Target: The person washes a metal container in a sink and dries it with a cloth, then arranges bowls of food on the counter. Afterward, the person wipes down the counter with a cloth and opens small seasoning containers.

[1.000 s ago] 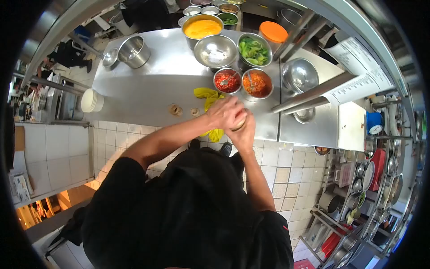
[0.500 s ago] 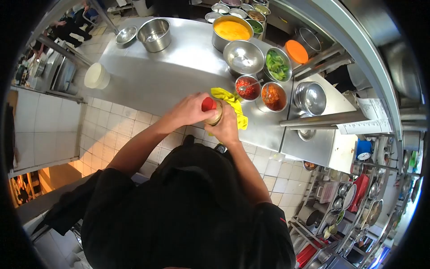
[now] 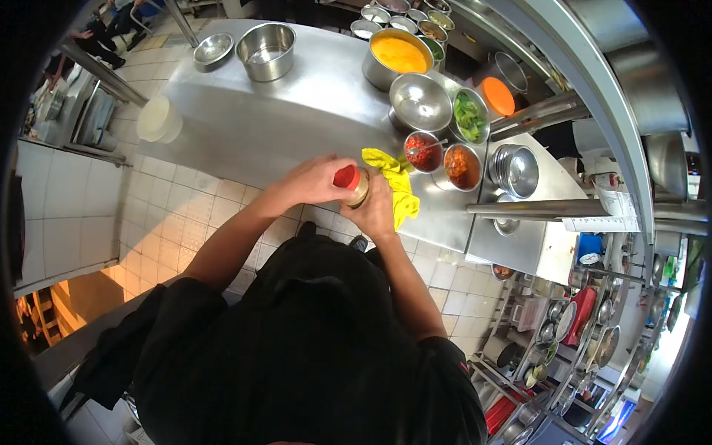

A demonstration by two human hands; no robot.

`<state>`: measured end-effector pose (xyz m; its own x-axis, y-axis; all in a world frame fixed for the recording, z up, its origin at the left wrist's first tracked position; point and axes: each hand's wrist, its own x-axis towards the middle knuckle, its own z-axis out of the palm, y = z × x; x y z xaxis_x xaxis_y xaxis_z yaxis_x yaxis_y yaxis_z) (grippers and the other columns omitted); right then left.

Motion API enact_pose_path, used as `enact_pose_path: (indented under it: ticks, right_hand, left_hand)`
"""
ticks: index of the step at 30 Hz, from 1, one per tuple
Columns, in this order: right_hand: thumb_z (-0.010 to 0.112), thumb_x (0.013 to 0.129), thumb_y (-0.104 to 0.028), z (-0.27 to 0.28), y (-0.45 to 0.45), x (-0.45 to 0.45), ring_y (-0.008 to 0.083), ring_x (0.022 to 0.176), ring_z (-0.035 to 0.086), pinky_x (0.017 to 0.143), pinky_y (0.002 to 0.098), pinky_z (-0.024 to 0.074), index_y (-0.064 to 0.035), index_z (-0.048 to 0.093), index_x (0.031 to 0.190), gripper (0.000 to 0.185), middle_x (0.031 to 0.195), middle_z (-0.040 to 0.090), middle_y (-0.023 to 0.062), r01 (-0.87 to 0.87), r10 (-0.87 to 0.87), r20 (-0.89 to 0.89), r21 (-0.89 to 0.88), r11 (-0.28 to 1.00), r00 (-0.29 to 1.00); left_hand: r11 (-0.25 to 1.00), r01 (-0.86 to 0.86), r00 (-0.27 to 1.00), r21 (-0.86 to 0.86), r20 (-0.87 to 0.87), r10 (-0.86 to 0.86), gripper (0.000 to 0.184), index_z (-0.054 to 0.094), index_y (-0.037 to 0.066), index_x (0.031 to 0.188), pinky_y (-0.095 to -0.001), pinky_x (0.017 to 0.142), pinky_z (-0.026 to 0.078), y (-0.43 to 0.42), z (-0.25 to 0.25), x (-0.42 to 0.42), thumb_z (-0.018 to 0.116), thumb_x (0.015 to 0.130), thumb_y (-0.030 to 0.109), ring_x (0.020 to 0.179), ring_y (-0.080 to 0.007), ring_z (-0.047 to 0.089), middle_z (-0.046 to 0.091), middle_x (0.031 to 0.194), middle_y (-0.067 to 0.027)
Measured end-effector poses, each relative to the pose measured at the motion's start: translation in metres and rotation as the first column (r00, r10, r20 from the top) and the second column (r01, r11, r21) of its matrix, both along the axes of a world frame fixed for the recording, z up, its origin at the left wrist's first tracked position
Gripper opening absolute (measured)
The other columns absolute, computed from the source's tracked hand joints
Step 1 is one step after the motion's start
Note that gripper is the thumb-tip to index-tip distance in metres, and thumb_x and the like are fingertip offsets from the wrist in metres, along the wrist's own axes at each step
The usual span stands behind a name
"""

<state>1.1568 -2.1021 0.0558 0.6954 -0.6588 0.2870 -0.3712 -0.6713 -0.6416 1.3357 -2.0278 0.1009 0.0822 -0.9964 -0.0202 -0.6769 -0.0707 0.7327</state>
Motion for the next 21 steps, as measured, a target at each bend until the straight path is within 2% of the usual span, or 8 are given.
enact_pose_path:
  ticks: [3, 6, 9, 11, 13, 15, 18, 21]
  right_hand:
    - [0.084, 0.058, -0.018, 0.002, 0.0, 0.004, 0.0402, 0.107, 0.055, 0.095, 0.0491, 0.0426, 0.0004, 0.047, 0.129, 0.083, 0.117, 0.058, 0.0204, 0.014, -0.02, -0.052, -0.11, 0.994, 0.998]
    - [0.084, 0.057, -0.018, 0.003, 0.001, 0.011, 0.0396, 0.107, 0.055, 0.094, 0.0489, 0.0421, 0.0, 0.048, 0.129, 0.083, 0.117, 0.058, 0.0202, 0.031, -0.051, -0.094, -0.2, 0.979, 0.994]
    - [0.084, 0.057, -0.018, 0.001, 0.006, 0.014, 0.0393, 0.106, 0.055, 0.094, 0.0492, 0.0417, 0.0, 0.048, 0.129, 0.082, 0.116, 0.058, 0.0201, 0.054, -0.076, -0.09, -0.224, 0.973, 0.993]
    - [0.085, 0.059, -0.019, 0.001, 0.007, 0.015, 0.0392, 0.106, 0.055, 0.094, 0.0494, 0.0419, 0.0002, 0.047, 0.129, 0.082, 0.115, 0.058, 0.0201, 0.059, -0.079, -0.082, -0.218, 0.974, 0.993]
    - [0.086, 0.061, -0.02, 0.002, 0.006, 0.014, 0.0392, 0.107, 0.056, 0.095, 0.0496, 0.0426, 0.0005, 0.047, 0.129, 0.081, 0.114, 0.059, 0.0198, 0.061, -0.08, -0.085, -0.201, 0.978, 0.993]
    - [0.086, 0.061, -0.02, 0.003, 0.004, 0.014, 0.0392, 0.106, 0.056, 0.094, 0.0491, 0.043, -0.0001, 0.047, 0.129, 0.081, 0.114, 0.059, 0.0202, 0.071, -0.085, -0.081, -0.167, 0.983, 0.993]
    - [0.086, 0.062, -0.02, 0.002, 0.002, 0.013, 0.0392, 0.106, 0.056, 0.094, 0.0484, 0.0437, -0.0008, 0.046, 0.13, 0.081, 0.113, 0.059, 0.0204, 0.075, -0.087, -0.077, -0.154, 0.985, 0.993]
    - [0.086, 0.063, -0.02, 0.005, 0.001, 0.011, 0.039, 0.106, 0.056, 0.094, 0.0478, 0.0441, -0.0009, 0.046, 0.131, 0.081, 0.113, 0.058, 0.0206, 0.07, -0.084, -0.077, -0.169, 0.983, 0.993]
  left_hand:
    - [0.971, -0.174, 0.983, 0.165, -0.025, 0.18, 0.064, 0.067, -0.004, 0.107, -0.0472, 0.08, 0.053, -0.007, 0.005, 0.0, 0.071, 0.079, 0.053, 0.088, -0.0415, 0.067, 0.068, 0.094, -0.027]
    - [0.926, -0.346, 0.931, 0.151, -0.067, 0.358, 0.067, 0.069, -0.005, 0.087, -0.0482, 0.073, 0.053, -0.011, -0.007, -0.004, 0.066, 0.081, 0.062, 0.079, -0.0446, 0.066, 0.066, 0.077, -0.0278]
    - [0.893, -0.366, 0.927, 0.261, 0.024, 0.373, 0.076, 0.069, -0.006, 0.079, -0.046, 0.067, 0.054, -0.013, -0.009, -0.002, 0.058, 0.083, 0.069, 0.069, -0.04, 0.068, 0.065, 0.067, -0.0253]
    - [0.925, -0.32, 0.944, 0.203, -0.014, 0.33, 0.077, 0.068, -0.006, 0.079, -0.0427, 0.061, 0.054, -0.008, -0.017, 0.006, 0.055, 0.085, 0.07, 0.061, -0.0344, 0.067, 0.063, 0.059, -0.0211]
    - [0.919, -0.283, 0.935, 0.276, -0.133, 0.328, 0.074, 0.069, -0.005, 0.081, -0.0384, 0.055, 0.054, -0.008, -0.021, 0.013, 0.055, 0.087, 0.068, 0.054, -0.0287, 0.066, 0.062, 0.056, -0.0172]
    - [0.858, -0.21, 0.864, 0.468, -0.322, 0.387, 0.068, 0.069, -0.004, 0.084, -0.0334, 0.051, 0.054, -0.01, -0.007, 0.02, 0.058, 0.089, 0.063, 0.049, -0.0231, 0.063, 0.062, 0.058, -0.0136]
    - [0.876, -0.19, 0.816, 0.443, -0.426, 0.392, 0.057, 0.067, -0.003, 0.097, -0.0295, 0.05, 0.053, -0.014, -0.026, 0.018, 0.062, 0.09, 0.053, 0.057, -0.0187, 0.064, 0.066, 0.073, -0.0114]
    - [0.914, -0.214, 0.618, 0.345, -0.677, 0.4, 0.049, 0.061, -0.001, 0.114, -0.0295, 0.063, 0.055, -0.005, -0.038, 0.023, 0.068, 0.089, 0.041, 0.077, -0.0156, 0.066, 0.067, 0.096, -0.01]
